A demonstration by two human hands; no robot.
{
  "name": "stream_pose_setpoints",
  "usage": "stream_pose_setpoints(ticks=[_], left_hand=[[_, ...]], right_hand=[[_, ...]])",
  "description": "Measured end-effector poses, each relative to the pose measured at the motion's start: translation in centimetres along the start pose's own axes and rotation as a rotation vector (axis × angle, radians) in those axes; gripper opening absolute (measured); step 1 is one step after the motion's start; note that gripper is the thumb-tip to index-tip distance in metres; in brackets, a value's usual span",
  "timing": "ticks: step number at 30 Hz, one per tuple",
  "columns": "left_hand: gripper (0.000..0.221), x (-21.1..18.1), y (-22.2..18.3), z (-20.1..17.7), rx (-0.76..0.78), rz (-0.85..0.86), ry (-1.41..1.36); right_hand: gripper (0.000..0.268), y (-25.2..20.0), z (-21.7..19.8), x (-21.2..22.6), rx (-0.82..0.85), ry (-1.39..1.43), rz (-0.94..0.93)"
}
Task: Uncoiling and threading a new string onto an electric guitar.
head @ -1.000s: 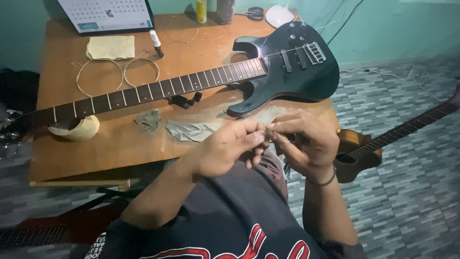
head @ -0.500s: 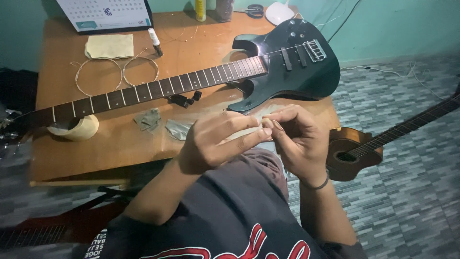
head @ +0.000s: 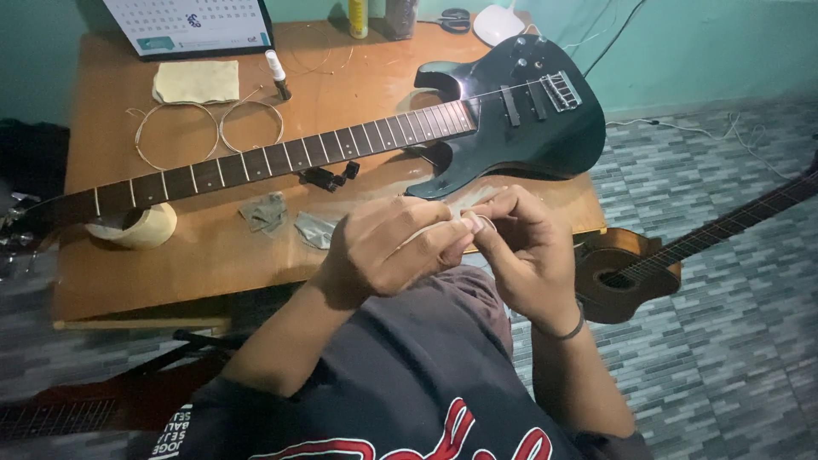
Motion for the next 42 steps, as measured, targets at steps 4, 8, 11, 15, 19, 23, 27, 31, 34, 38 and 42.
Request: stream_pose_setpoints(ticks=[4,8,11,15,19,23,27,31,34,38,42], left_hand=[[0.009,0.3,0.2,-0.5,-0.029,-0.003,0.036],[0.007,0.7,-0.9,-0.4,-0.082,0.012,0.081],[0.009,0.7,-1.2,-0.6,-0.090,-0.006,0.030],[0.010,1.2,-1.8,-0.6,0.004,-0.127,-0.112],[0.008,2.4,-1.9,-0.5,0.036,-0.219,-0.310],[0.015,2.5,-2.0,-0.7,0.067,-0.231,-0.385],[0.015,2.1,-1.6,-0.5,0.133,-0.254,-0.392],[0.008,1.9,-2.7,-0.4,0.111,-0.117,-0.185],[0.010,1.4,-2.4,-0.4,0.078,-0.038,-0.046],[0.015,1.6,-3.6,-0.4,-0.006,-0.050,0.033],[0.014,1.9,-3.5,-0.4,-0.022,-0.092,0.104]], right_hand=[[0.008,0.0,0.5,0.2,0.009,-0.051,-0.046],[0.011,0.2,0.7,0.8,0.009,-0.103,-0.111],[0.008,0.4,0.5,0.6,-0.002,-0.171,-0.109],[0.005,0.5,0.4,-0.4,-0.006,-0.073,-0.003],[0.002,0.4,1.3,-0.1,0.015,0.047,0.138],[0.005,0.5,1.6,-0.3,0.017,0.128,0.251],[0.006,0.6,1.5,-0.4,0.011,0.097,0.252],[0.007,0.3,1.3,0.1,-0.007,0.056,0.188],[0.008,0.3,1.4,0.4,-0.002,0.000,0.120],[0.007,-0.3,1.7,-0.3,-0.056,0.001,0.057],[0.011,-0.6,2.2,0.7,-0.140,-0.073,-0.120]])
Point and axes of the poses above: each hand's wrist, its own y-axis towards the middle knuckle, its own z-axis out of the palm, x = y × z, the point moved 7 cm from there along y, towards the middle knuckle, and after that the axes turned 13 degrees about -x, right-handed, at the moved point
